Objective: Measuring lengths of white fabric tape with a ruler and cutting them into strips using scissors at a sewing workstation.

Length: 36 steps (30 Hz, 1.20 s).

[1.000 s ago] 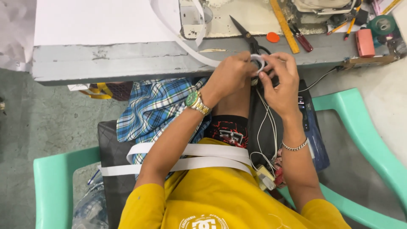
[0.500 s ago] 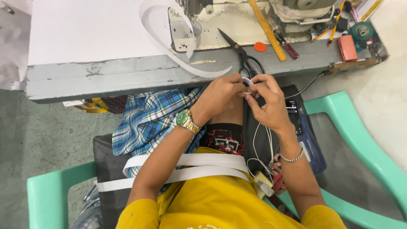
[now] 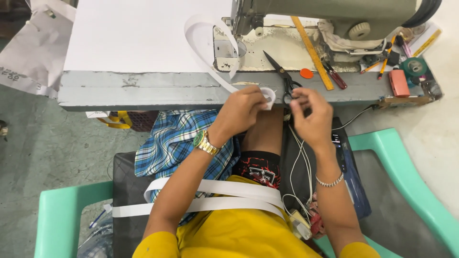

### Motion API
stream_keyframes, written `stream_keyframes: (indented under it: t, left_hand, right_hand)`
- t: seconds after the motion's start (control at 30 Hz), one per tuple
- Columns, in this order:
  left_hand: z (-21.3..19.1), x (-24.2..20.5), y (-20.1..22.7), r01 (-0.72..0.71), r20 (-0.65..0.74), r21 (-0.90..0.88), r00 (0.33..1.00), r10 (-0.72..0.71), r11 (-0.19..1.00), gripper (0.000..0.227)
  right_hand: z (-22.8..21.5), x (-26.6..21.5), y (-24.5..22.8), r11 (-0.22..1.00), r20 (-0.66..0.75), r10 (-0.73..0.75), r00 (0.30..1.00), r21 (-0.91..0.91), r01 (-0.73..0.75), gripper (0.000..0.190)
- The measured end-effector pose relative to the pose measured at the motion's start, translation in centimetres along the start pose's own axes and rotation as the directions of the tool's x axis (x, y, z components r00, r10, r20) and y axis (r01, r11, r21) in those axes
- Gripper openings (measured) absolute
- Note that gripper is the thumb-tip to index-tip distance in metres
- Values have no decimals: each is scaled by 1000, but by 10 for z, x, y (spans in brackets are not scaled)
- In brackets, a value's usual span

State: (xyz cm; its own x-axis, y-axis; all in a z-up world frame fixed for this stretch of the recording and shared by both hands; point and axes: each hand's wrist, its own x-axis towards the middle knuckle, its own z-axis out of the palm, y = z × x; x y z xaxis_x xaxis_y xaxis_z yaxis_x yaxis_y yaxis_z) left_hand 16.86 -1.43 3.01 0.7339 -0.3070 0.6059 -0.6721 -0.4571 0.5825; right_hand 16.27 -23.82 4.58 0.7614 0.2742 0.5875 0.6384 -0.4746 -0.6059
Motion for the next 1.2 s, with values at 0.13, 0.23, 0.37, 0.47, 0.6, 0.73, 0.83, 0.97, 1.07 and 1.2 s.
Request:
stream_keyframes:
  t: [0.13, 0.23, 0.37, 0.47, 0.6, 0.73, 0.83, 0.97, 1.07, 1.2]
  left_hand:
    - [-5, 16, -8, 46, -116, -11, 992, -47, 999, 10]
    - [4, 37, -16, 64, -137, -28, 988, -68, 998, 10]
    - [36, 61, -42, 55, -126, -35, 990, -59, 998, 8]
    - [52, 68, -51, 98, -108, -68, 989, -105, 993, 5]
    - [53, 66, -39, 119, -51, -87, 991, -124, 989, 5]
    - [54, 68, -40, 90, -31, -58, 995, -92, 994, 5]
    - [55, 68, -52, 69, -25, 0, 997, -69, 998, 20]
    - [64, 59, -72, 39, -51, 136, 998, -32, 990, 39]
    - [67, 62, -73, 54, -54, 182, 998, -45, 982, 35]
    - [69, 61, -75, 76, -39, 235, 997, -69, 969, 49]
  right_hand:
    - [1, 15, 49, 893, 7, 142, 990, -433, -125, 28]
    - [-5, 31, 57, 824, 109, 295, 949, -532, -195, 35]
    - [-12, 50, 69, 840, 220, 371, 902, -495, -224, 50]
    - [-17, 53, 65, 864, 215, 392, 894, -421, -277, 51]
    - [-13, 41, 62, 882, 151, 358, 921, -379, -281, 51]
    - [-12, 42, 48, 877, 183, 331, 926, -423, -230, 63]
    - [-7, 42, 48, 846, 193, 367, 910, -475, -240, 74]
    - [-3, 36, 51, 858, 209, 343, 916, -466, -216, 72]
    - [-3, 32, 49, 867, 213, 297, 931, -468, -170, 66]
    - [1, 27, 52, 865, 210, 300, 931, -471, -172, 56]
